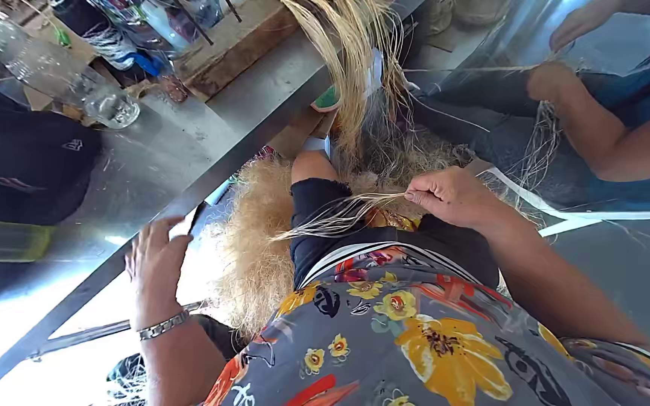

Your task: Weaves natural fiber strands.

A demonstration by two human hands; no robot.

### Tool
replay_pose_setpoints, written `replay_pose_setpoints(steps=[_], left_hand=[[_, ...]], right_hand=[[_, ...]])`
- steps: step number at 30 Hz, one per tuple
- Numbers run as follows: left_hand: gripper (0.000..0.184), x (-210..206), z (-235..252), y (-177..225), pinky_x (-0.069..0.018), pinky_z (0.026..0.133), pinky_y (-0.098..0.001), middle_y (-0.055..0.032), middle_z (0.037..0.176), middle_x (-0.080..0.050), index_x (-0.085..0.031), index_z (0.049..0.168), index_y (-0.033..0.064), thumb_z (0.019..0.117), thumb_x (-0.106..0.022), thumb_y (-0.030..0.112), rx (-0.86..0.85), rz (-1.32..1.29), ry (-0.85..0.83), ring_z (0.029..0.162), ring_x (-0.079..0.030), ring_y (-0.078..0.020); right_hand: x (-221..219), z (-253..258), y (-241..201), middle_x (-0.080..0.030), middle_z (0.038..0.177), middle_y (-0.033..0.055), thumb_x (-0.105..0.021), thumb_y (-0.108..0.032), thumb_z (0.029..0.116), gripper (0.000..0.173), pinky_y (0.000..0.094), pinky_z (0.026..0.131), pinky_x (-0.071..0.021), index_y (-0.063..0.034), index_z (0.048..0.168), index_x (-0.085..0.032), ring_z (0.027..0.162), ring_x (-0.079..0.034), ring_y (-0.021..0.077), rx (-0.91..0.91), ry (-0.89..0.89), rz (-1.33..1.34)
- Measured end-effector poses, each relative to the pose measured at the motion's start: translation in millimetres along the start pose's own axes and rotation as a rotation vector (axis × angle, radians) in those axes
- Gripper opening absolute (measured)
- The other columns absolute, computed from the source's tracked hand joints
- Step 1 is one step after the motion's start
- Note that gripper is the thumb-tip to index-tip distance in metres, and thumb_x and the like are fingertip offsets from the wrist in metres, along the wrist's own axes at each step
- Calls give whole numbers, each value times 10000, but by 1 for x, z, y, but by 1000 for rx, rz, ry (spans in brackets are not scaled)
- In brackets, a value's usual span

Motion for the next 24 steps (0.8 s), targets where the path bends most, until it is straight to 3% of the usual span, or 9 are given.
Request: replay_pose_setpoints(steps=[2, 4, 8, 10, 13, 15, 17, 20, 24], left_hand=[[407, 8, -17, 91, -365, 1074, -669, -252, 1413, -547, -597, 1343, -4, 988, -527, 180, -279, 14, 117, 1329, -497, -441], [406, -20, -30, 175, -387, 1126, -548, -193, 1433, -562, -612, 1322, -9, 956, -556, 157, -563, -127, 55, 1358, -503, -338], [365, -109, -49, 257, -546, 934, -490, -109, 1159, -700, -625, 1326, 47, 1029, -508, 222, -793, -249, -303, 1078, -673, -226], [328, -135, -47, 258, -556, 749, -381, -44, 903, -662, -620, 1212, 51, 1073, -399, 249, -760, -417, -445, 821, -651, -133], [291, -148, -40, 243, -444, 618, -258, 20, 768, -579, -642, 1006, 84, 1075, -397, 225, -637, -624, -542, 663, -524, -55], [233, -153, -30, 222, -312, 477, -151, 88, 658, -471, -611, 922, 145, 1056, -437, 223, -457, -851, -642, 515, -376, 15], [208, -142, -7, 193, -294, 442, -126, 136, 613, -443, -613, 889, 217, 1044, -478, 249, -214, -1127, -692, 477, -346, 46], [299, -96, 39, 140, -343, 446, -115, 155, 604, -465, -627, 847, 250, 1061, -419, 265, -61, -1434, -558, 476, -395, 45], [428, -33, 85, 76, -346, 453, -133, 134, 587, -432, -540, 825, 234, 1099, -215, 288, -102, -1517, -196, 471, -401, 6]], right_hand=[[-19, 12, -3, -634, 702, 74, -592, -203, 1021, 249, 506, 583, -489, -66, 838, -692, 645, -625, 246, -37, -124, 45], [-25, 25, -30, -650, 694, 78, -612, -213, 1003, 234, 532, 575, -530, -69, 847, -711, 640, -656, 262, 23, -115, 20], [-20, 36, -67, -624, 678, 58, -551, -209, 1015, 250, 460, 520, -517, -79, 838, -670, 610, -646, 231, 149, -8, -26], [-16, 34, -65, -606, 696, 47, -507, -206, 1037, 262, 415, 515, -505, -80, 856, -649, 610, -626, 208, 151, 14, -27], [-14, 20, -38, -584, 688, 49, -490, -225, 1057, 296, 408, 513, -486, -64, 861, -643, 595, -592, 199, 101, 37, 32], [-12, 5, -4, -601, 697, 61, -491, -254, 1059, 318, 444, 547, -505, -55, 882, -664, 615, -604, 209, -1, 54, 63], [-4, -18, 48, -636, 735, 136, -507, -243, 1054, 316, 550, 610, -517, -11, 924, -678, 672, -639, 294, -181, 69, 58], [13, -84, 141, -689, 915, 247, -510, -202, 1067, 317, 662, 817, -502, 51, 1037, -698, 885, -675, 404, -519, 83, 71], [40, -218, 232, -654, 1076, 369, -457, -227, 1097, 383, 773, 914, -428, 94, 1132, -663, 1072, -620, 562, -959, 50, -142]])
Point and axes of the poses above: each hand's wrist, its own z-axis towards the middle knuckle, its own x-axis out of the back of the hand, y = z × x, the point moved 8 cm from there along z, towards the middle knuckle
